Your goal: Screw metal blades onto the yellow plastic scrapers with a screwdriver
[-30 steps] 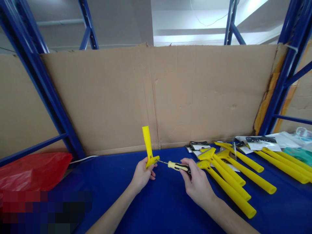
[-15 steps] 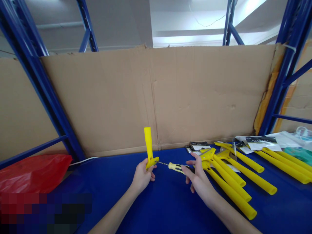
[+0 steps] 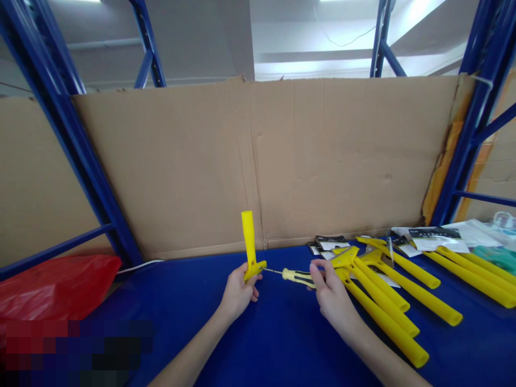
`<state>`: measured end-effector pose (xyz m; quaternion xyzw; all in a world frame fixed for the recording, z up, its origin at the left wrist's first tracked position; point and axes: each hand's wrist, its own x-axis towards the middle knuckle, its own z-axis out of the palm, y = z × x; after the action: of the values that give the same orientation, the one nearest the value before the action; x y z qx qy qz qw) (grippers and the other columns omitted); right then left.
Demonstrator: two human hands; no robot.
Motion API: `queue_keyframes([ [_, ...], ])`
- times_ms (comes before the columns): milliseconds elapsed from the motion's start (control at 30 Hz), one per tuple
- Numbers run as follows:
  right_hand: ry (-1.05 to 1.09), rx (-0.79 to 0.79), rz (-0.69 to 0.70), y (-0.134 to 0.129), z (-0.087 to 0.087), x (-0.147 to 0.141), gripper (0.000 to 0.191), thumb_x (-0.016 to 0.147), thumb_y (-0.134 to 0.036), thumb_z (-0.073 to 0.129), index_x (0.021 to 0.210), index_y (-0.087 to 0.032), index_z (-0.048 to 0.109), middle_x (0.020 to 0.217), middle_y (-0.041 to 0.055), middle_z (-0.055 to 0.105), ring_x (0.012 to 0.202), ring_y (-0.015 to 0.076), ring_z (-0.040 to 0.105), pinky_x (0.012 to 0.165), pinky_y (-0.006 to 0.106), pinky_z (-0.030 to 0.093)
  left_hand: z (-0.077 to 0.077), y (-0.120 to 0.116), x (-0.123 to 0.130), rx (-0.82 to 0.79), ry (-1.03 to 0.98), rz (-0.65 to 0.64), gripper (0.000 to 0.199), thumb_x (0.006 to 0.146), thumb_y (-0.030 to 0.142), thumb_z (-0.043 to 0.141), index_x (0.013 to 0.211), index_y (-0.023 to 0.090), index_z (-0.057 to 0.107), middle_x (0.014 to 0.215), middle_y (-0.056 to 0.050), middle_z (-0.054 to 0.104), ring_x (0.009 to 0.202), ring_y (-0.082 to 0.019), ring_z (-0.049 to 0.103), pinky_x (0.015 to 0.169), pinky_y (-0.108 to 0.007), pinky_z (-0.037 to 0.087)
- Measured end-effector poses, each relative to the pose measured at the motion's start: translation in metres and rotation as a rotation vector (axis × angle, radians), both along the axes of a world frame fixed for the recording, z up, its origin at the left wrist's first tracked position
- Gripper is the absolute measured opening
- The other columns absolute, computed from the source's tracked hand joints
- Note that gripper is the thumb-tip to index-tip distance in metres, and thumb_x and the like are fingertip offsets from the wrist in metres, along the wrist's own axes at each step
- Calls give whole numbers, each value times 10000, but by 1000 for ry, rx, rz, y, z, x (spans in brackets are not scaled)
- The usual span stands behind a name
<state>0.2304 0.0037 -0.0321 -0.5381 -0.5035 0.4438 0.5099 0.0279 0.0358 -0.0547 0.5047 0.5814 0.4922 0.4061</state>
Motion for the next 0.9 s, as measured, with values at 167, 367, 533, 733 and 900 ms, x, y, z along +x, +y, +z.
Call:
queue_keyframes([
  [167, 32, -59, 13, -1, -1, 1, 523, 771, -462, 536, 1230, -285, 357, 806, 3, 569, 436, 122, 517, 283, 195, 306, 1, 0, 0, -2, -4, 26, 233, 810, 2, 472, 997, 110, 561, 839, -38, 635, 350, -22, 499, 336, -158, 444],
  [367, -275, 246, -105, 6, -6, 6, 268, 828, -465, 427, 861, -226, 542, 636, 1, 535, 452, 148, 511, 405, 278, 438, 6, -2, 1, -14, 17, -50, 236, 838, 2, 429, 1013, 112, 545, 859, -44, 637, 346, -5, 487, 312, -125, 408],
  [533, -211, 141, -51, 4, -4, 4, 454, 766, -482, 498, 1157, -261, 436, 851, 14, 572, 487, 156, 555, 316, 252, 388, 5, -1, 1, -41, 8, -16, 235, 840, -12, 426, 1017, 101, 530, 853, -41, 639, 339, 1, 479, 314, -122, 406],
  [733, -454, 172, -12, 4, -1, 7, 333, 818, -476, 385, 616, -220, 449, 500, -34, 415, 451, 135, 467, 424, 257, 383, 2, 0, 0, -8, 40, -74, 235, 837, -15, 449, 1017, 92, 556, 850, -38, 641, 330, 0, 480, 302, -127, 385],
  [900, -244, 78, -9, 1, -1, 4, 475, 717, -464, 519, 1133, -271, 395, 909, 9, 545, 477, 128, 516, 325, 237, 360, 6, -1, 1, -43, 22, -6, 249, 850, -22, 423, 1050, 81, 528, 878, -56, 640, 330, 4, 474, 310, -136, 400],
])
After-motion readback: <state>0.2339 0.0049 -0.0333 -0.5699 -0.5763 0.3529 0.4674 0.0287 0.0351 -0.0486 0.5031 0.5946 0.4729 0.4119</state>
